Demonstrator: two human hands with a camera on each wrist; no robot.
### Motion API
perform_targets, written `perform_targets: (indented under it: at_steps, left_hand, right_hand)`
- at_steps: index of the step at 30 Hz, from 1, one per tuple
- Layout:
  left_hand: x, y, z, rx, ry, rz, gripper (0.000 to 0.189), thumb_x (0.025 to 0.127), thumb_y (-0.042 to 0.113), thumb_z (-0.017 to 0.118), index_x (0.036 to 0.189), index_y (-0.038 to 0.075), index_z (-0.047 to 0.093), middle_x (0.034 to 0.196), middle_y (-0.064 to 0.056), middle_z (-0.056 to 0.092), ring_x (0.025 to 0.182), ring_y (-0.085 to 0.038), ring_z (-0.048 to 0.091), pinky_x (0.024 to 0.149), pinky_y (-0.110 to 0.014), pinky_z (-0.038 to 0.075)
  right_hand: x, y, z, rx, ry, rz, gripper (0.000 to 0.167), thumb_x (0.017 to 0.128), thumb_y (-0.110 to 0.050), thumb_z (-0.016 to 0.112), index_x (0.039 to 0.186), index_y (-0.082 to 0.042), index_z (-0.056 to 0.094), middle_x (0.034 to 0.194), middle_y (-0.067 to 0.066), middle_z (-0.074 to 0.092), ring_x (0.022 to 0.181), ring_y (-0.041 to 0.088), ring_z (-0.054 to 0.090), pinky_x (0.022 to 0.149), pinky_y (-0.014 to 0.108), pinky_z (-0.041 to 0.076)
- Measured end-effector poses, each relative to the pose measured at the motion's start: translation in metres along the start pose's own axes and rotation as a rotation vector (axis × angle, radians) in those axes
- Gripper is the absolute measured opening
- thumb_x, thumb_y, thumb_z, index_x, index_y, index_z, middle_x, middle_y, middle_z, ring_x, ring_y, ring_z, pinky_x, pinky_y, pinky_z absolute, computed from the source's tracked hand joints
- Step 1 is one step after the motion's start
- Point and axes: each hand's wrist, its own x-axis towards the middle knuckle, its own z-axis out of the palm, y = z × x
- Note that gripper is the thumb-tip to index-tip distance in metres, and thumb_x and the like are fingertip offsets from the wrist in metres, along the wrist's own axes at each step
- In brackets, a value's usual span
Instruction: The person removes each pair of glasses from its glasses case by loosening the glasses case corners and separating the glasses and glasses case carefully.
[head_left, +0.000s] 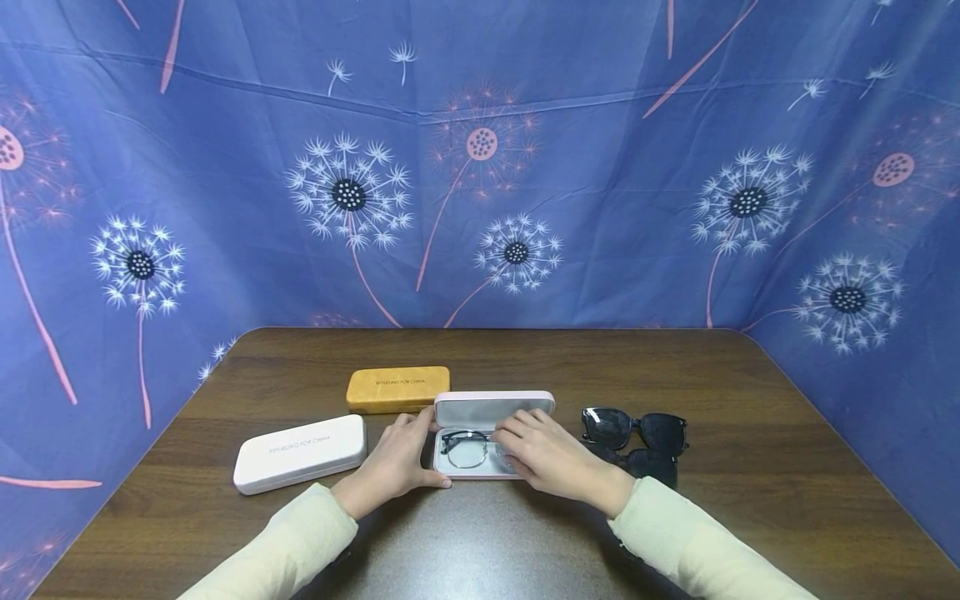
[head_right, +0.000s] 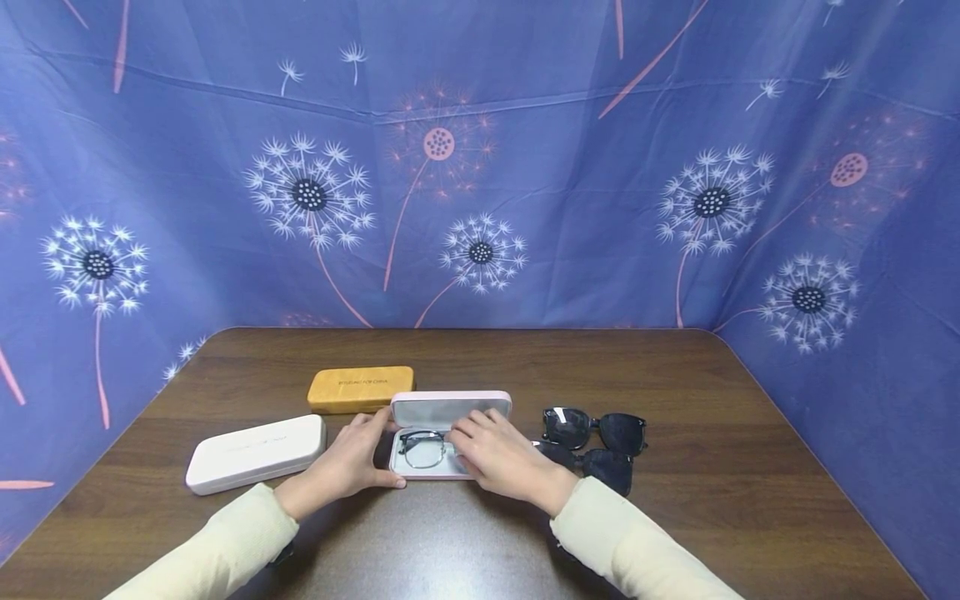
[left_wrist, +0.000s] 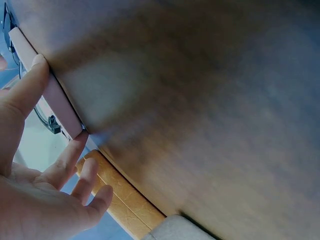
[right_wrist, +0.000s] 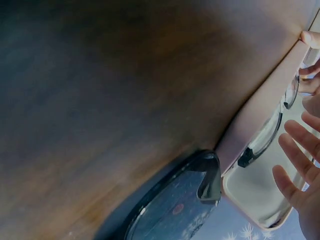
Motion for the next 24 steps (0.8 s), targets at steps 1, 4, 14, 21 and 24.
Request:
perform_targets:
  at_steps: [1, 4, 14, 21, 24]
  left_hand:
    - [0.0, 0.0, 0.0, 0.0, 0.001, 0.001, 0.095, 0.051, 0.038, 0.086, 0.129, 0.007, 0.042, 0.112, -0.003, 0.065, 0.102, -0.025, 0.051, 0.093, -0.048, 0.038]
    - [0.0, 0.0, 0.0, 0.004, 0.007, 0.004, 0.095, 0.051, 0.037, 0.086, 0.129, 0.007, 0.042, 0.111, -0.002, 0.065, 0.102, -0.025, 0.051, 0.092, -0.048, 0.039]
    - [0.0, 0.0, 0.001, 0.023, 0.02, 0.017, 0.093, 0.051, 0.037, 0.086, 0.127, 0.005, 0.043, 0.11, -0.004, 0.066, 0.1, -0.025, 0.051, 0.091, -0.047, 0.04]
    - [0.0, 0.0, 0.001, 0.019, 0.015, 0.016, 0.095, 0.051, 0.037, 0.086, 0.129, 0.005, 0.041, 0.11, -0.004, 0.065, 0.101, -0.025, 0.051, 0.091, -0.048, 0.04]
    - [0.0, 0.0, 0.001, 0.017, 0.014, 0.011, 0.097, 0.052, 0.037, 0.086, 0.13, 0.004, 0.041, 0.111, -0.004, 0.065, 0.101, -0.025, 0.051, 0.092, -0.048, 0.039]
  right_hand:
    - [0.001, 0.0, 0.001, -0.004, 0.0, -0.001, 0.031, 0.078, -0.018, 0.068, 0.108, -0.016, 0.06, 0.106, -0.005, 0.061, 0.099, 0.014, 0.054, 0.089, 0.033, 0.043]
    - [0.003, -0.001, 0.003, -0.02, -0.004, 0.004, 0.031, 0.078, -0.019, 0.068, 0.108, -0.017, 0.06, 0.105, -0.005, 0.061, 0.099, 0.014, 0.055, 0.086, 0.032, 0.044]
    - [0.01, -0.002, 0.009, -0.023, -0.072, 0.048, 0.03, 0.08, -0.021, 0.068, 0.108, -0.017, 0.06, 0.104, -0.005, 0.063, 0.098, 0.013, 0.056, 0.083, 0.032, 0.046]
    - [0.014, -0.003, 0.01, -0.036, -0.109, 0.064, 0.027, 0.083, -0.021, 0.065, 0.108, -0.017, 0.06, 0.103, -0.005, 0.064, 0.095, 0.012, 0.057, 0.078, 0.031, 0.047]
    - [0.016, -0.003, 0.01, -0.034, -0.118, 0.077, 0.026, 0.084, -0.021, 0.064, 0.109, -0.017, 0.061, 0.102, -0.004, 0.065, 0.093, 0.012, 0.057, 0.076, 0.029, 0.046]
